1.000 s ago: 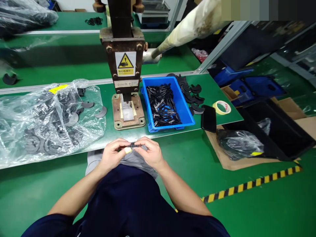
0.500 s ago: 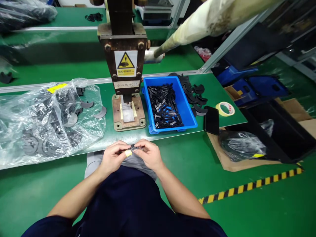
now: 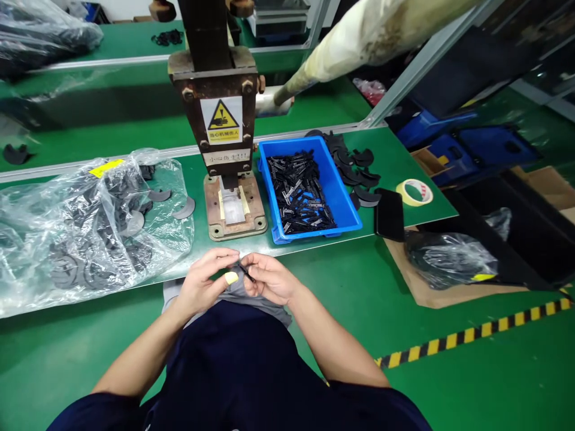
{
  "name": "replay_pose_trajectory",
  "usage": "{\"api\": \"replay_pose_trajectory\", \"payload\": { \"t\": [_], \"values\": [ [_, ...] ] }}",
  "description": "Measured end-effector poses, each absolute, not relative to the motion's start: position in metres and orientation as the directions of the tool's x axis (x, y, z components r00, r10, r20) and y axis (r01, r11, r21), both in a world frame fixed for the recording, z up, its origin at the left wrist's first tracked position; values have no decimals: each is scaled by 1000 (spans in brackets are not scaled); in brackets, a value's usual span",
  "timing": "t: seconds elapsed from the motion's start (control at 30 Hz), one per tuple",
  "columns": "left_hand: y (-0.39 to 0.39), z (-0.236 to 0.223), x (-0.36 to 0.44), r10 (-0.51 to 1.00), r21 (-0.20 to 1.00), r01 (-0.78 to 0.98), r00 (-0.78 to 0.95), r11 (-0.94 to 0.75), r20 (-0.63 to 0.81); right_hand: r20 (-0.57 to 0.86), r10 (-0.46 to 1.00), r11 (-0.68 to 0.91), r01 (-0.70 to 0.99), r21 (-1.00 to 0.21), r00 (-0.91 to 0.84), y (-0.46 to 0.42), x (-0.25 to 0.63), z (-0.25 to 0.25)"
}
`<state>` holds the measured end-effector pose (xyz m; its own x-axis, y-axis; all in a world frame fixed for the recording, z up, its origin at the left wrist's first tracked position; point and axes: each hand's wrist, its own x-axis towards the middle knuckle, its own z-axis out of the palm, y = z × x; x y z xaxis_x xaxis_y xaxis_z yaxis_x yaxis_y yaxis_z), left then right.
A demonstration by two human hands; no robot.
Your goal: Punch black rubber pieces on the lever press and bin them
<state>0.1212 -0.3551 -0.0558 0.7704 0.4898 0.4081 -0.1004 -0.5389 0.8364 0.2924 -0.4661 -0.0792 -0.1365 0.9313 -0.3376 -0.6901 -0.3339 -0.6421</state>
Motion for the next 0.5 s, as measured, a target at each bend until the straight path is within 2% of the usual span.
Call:
{"api": "replay_pose_trajectory", "payload": {
  "t": [0.1, 0.2, 0.5],
  "values": [
    [-354, -58, 123, 448, 840, -153, 788, -521, 422, -348, 913, -388, -717, -579, -213, -466, 290, -77],
    [-357, -64, 121, 485, 837, -165, 750, -521, 450, -358, 900, -418, -728, -543, -250, -465, 288, -73],
    [-365, -72, 113, 481, 764, -220, 663, -607, 573, -392, 884, -444, -723, -529, -256, -462, 288, -65]
  ]
}}
